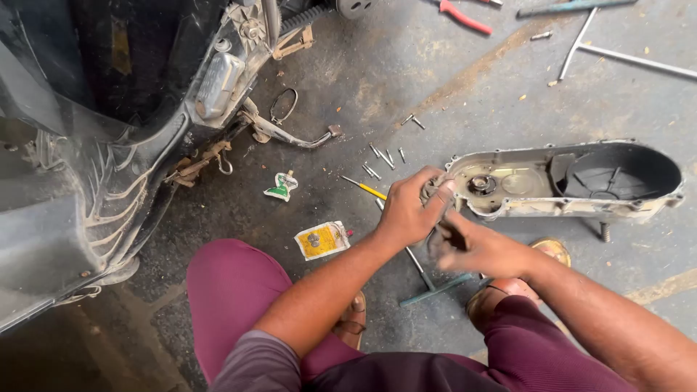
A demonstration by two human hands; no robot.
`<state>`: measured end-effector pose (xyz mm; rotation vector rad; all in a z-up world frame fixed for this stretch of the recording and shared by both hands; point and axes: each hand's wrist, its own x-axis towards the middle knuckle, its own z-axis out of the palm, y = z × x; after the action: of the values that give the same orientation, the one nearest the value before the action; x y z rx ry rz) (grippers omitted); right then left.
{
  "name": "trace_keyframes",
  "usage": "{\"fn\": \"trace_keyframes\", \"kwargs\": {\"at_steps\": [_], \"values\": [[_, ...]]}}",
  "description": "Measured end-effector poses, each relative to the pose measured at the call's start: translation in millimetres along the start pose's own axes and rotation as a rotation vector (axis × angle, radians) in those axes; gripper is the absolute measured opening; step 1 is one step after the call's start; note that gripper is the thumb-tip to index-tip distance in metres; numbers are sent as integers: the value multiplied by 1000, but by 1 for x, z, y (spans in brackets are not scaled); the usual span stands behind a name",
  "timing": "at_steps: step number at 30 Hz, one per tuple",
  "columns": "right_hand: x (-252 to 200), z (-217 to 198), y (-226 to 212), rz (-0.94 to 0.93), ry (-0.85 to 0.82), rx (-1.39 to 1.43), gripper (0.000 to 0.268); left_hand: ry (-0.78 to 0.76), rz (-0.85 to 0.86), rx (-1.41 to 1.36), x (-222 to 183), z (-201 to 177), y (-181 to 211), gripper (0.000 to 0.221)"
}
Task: Repairing the drive transmission and cover of a scooter using hand tools.
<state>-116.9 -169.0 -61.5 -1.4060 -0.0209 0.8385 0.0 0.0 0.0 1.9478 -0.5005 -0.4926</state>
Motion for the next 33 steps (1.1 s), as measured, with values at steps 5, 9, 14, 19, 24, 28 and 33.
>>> {"fn": "trace_keyframes", "kwargs": {"at_steps": [5, 9, 14, 19, 24, 28, 33], "values": [[3, 24, -69, 213, 125, -855, 75, -137, -367, -155, -7, 9, -70, 28], [23, 38, -46, 58, 207, -1487, 45, -152, -718, -642, -3, 14, -101, 24], [7, 16, -77, -394, 300, -1106, 56, 64, -701, -673, 45, -42, -124, 31], [31, 21, -24, -385, 459, 598, 80, 332, -196, -887, 62, -19, -46, 62], [17, 6, -38, -680, 351, 929, 103, -87, 285, 147, -21, 68, 38, 64], [-2, -2, -33, -752, 486, 965, 109, -197, 247, -126, -61, 86, 45, 68], [-20, 22, -18, -460, 604, 917, 104, -64, 237, -197, -46, 90, 2, 55]]}}
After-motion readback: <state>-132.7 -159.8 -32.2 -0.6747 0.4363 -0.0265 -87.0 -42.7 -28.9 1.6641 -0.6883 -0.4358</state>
